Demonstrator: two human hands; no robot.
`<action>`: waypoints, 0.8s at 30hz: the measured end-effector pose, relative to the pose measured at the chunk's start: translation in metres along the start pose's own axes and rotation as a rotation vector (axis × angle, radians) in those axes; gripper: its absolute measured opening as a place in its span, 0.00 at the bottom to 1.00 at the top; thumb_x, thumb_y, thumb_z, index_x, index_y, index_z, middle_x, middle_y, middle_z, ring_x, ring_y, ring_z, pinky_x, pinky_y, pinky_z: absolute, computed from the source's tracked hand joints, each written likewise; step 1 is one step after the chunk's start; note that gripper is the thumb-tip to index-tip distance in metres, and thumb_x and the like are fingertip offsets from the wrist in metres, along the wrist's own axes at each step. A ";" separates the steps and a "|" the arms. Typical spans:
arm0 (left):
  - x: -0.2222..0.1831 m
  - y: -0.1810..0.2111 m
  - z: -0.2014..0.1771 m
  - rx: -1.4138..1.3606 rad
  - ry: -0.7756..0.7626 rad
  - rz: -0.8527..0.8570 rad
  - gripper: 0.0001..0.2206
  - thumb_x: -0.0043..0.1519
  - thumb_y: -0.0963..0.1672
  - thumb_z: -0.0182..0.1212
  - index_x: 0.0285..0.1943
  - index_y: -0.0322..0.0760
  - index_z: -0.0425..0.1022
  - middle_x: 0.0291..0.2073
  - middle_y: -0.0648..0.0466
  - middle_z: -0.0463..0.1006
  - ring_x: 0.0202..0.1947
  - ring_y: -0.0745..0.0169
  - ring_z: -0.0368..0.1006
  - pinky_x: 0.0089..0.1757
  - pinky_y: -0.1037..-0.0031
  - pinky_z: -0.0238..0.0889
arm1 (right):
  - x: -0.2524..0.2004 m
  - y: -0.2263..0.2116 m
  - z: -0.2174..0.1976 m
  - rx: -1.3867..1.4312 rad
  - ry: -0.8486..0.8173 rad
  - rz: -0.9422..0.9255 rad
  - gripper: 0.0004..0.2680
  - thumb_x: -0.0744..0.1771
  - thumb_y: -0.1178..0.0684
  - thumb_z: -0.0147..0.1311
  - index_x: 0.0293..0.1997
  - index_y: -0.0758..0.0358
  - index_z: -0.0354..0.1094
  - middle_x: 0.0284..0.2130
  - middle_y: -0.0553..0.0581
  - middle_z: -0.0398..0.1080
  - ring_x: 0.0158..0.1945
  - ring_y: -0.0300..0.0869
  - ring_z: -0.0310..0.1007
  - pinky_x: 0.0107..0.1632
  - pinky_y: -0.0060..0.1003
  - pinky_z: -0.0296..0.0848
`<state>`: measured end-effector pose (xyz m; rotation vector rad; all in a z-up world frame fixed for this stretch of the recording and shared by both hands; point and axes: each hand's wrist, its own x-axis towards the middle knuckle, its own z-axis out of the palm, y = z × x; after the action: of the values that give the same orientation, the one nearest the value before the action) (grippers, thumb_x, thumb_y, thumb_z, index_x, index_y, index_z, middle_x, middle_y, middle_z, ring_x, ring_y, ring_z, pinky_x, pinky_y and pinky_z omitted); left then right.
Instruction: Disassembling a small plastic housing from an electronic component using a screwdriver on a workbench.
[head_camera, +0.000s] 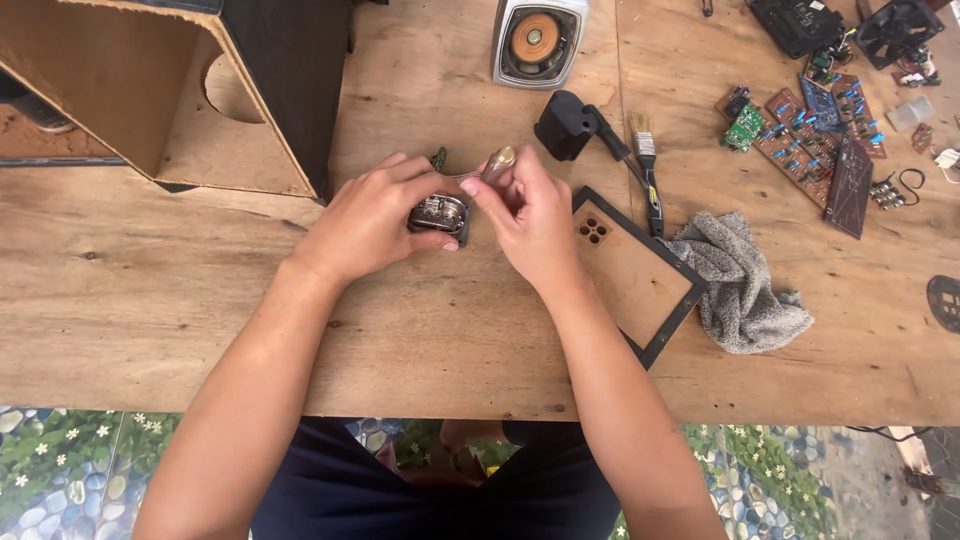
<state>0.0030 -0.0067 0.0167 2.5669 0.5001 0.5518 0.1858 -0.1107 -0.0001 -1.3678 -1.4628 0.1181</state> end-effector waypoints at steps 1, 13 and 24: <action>0.001 -0.002 0.002 0.002 0.001 0.002 0.24 0.47 0.50 0.79 0.51 0.43 0.77 0.39 0.55 0.77 0.45 0.49 0.73 0.38 0.54 0.75 | 0.000 0.002 0.001 0.000 0.002 -0.002 0.07 0.68 0.55 0.64 0.40 0.64 0.68 0.20 0.59 0.70 0.19 0.41 0.67 0.24 0.34 0.66; 0.001 -0.006 0.002 -0.022 -0.024 -0.052 0.21 0.49 0.48 0.78 0.50 0.45 0.79 0.42 0.54 0.78 0.49 0.48 0.73 0.43 0.51 0.75 | 0.017 0.000 -0.043 -0.237 0.272 0.008 0.03 0.73 0.62 0.43 0.49 0.68 0.63 0.32 0.61 0.67 0.33 0.50 0.71 0.38 0.43 0.71; -0.004 0.006 -0.009 -0.031 0.081 0.014 0.27 0.53 0.56 0.72 0.58 0.44 0.75 0.49 0.54 0.72 0.51 0.49 0.70 0.42 0.52 0.75 | 0.041 0.023 -0.031 -0.627 -0.003 0.585 0.23 0.69 0.52 0.60 0.71 0.68 0.53 0.57 0.69 0.63 0.57 0.68 0.71 0.56 0.65 0.72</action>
<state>-0.0035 -0.0102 0.0260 2.5290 0.4972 0.6652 0.2326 -0.0892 0.0216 -2.2855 -1.0931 0.0306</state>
